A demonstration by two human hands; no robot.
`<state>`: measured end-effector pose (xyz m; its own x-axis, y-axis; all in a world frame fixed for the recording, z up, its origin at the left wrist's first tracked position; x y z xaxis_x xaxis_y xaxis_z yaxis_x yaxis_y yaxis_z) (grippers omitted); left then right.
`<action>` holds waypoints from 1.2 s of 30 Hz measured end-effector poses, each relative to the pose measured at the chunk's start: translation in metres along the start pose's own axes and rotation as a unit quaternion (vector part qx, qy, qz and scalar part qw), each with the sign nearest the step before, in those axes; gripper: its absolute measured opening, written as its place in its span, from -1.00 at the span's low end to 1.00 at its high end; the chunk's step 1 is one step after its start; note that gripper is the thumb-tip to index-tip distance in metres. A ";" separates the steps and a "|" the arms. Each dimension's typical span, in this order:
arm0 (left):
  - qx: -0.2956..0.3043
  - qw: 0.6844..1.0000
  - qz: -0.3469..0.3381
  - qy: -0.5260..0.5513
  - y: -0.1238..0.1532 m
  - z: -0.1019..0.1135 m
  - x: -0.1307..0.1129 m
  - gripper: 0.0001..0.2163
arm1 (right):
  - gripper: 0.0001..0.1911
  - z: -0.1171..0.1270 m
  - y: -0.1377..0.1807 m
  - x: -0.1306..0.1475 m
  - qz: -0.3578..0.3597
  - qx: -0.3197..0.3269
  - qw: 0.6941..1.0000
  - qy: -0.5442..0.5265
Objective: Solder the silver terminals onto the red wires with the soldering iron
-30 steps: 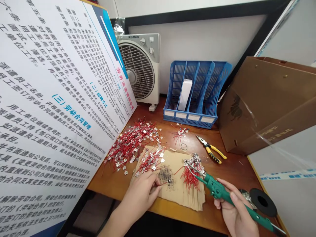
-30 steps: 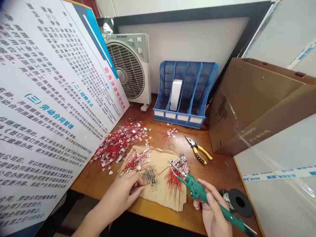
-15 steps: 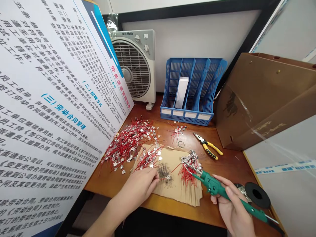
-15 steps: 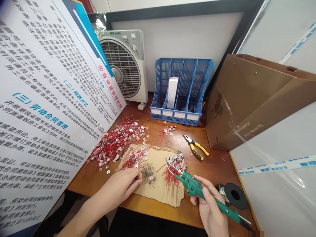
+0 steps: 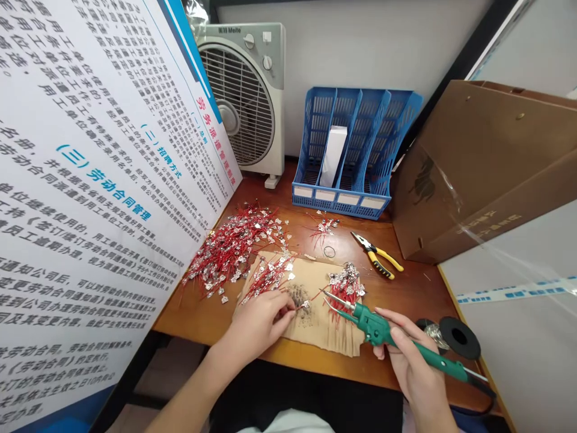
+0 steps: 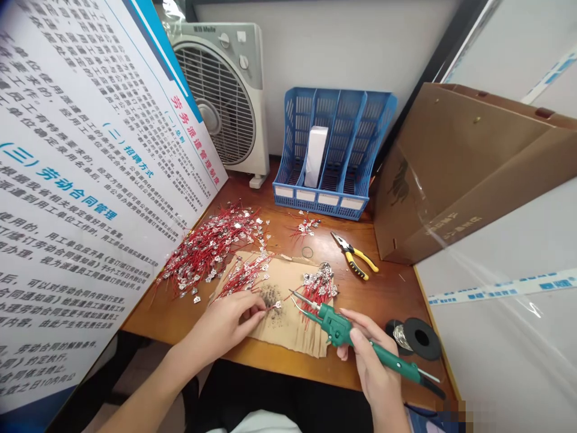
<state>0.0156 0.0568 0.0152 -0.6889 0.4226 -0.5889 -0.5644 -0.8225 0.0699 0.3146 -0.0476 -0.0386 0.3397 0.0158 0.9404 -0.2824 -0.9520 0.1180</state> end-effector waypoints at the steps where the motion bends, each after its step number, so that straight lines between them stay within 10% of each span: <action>1: -0.013 1.000 -0.004 -0.001 0.001 0.000 0.000 -0.88 | -0.66 -0.002 0.003 0.000 -0.005 -0.014 1.000 0.003; 25: -0.185 0.974 -0.115 -0.059 0.011 -0.006 -0.013 -0.90 | -0.64 -0.006 0.015 -0.012 -0.025 -0.012 0.994 0.108; 36: -0.175 0.972 -0.138 -0.070 0.010 -0.013 -0.012 -0.90 | -0.67 -0.007 0.012 -0.005 -0.022 -0.005 0.986 0.167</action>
<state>0.0239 0.0383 0.0124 -0.6028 0.6725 -0.4293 -0.5636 -0.7398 -0.3675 0.3034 -0.0571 -0.0394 0.0374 0.1589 0.9866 -0.2836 -0.9450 0.1629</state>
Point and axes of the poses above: each hand's wrist, its own y-axis away from the middle knuckle, its own z-axis out of the back of the hand, x = y × z, the point moved 6 cm from there along -y, towards the middle knuckle, and after that the axes turned 3 degrees about -z, right-handed, at the moved point
